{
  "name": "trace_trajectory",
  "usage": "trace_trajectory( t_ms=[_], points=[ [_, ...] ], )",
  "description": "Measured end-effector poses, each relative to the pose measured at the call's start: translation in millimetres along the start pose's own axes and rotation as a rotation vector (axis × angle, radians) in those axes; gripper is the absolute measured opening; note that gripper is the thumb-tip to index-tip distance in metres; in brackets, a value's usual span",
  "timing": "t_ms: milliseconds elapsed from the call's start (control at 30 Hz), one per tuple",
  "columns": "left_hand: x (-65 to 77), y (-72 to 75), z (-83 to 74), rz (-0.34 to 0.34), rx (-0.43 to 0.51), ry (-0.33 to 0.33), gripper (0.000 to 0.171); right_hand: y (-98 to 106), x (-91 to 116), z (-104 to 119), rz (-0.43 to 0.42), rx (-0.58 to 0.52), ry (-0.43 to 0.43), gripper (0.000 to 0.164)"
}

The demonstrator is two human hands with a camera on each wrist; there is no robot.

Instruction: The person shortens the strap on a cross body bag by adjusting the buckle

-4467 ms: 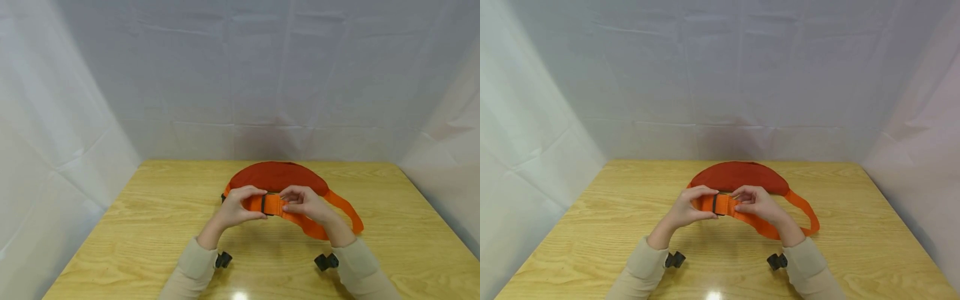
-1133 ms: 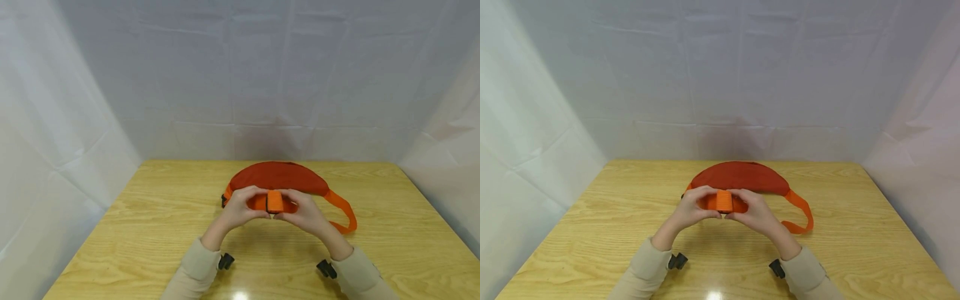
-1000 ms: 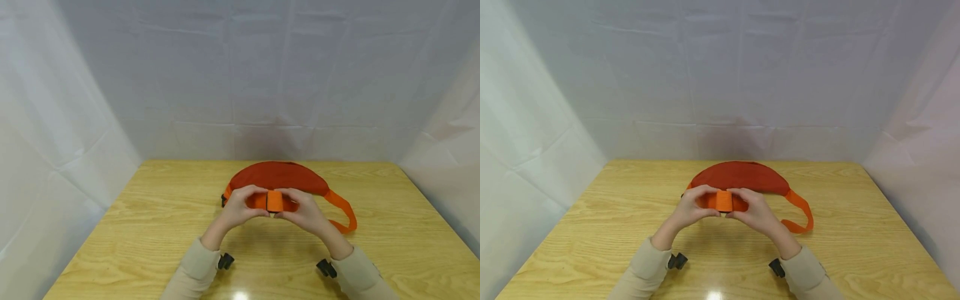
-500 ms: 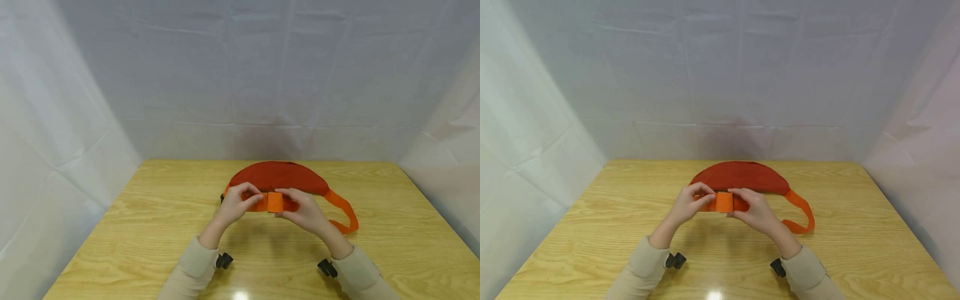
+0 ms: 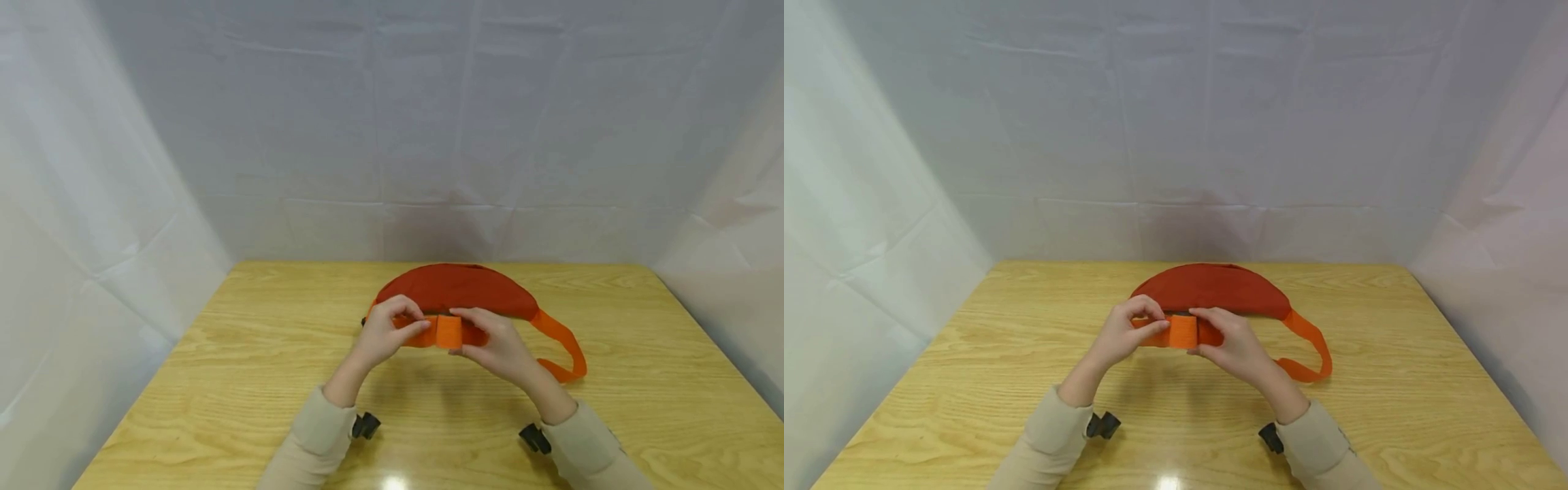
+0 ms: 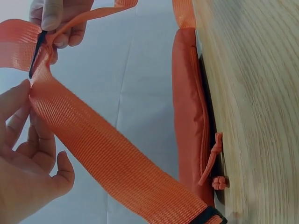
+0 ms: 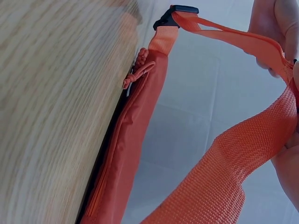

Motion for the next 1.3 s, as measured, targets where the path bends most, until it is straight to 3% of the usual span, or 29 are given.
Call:
trace_trajectory(
  t_ms=[167,533,933,1300],
  points=[
    [1.3,1.0,1.4,0.025,-0.035,0.032,0.007,1,0,0,-0.007,-0.004,0.016,0.054],
    [2.5,-7.0,2.2,0.133,-0.074,0.029,0.009,-1,3,-3,-0.016,0.001,0.029,0.055],
    [4.1,-1.3,6.1,0.111,-0.003,0.053,0.013,-1,2,-2,-0.005,-0.009,0.037,0.055],
    [11.5,12.3,8.4,0.122,-0.010,0.087,0.013,-1,2,-2,0.028,-0.022,0.008,0.054]
  ],
)
Point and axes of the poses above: each hand's wrist, its own x-axis away from the middle knuckle, its own y-axis out of the back of the hand, z = x × y, the point moved 8 cm from there along -x, towards the middle knuckle, and after that the axes turned 7 degrees about z, right-handed, at the moved point
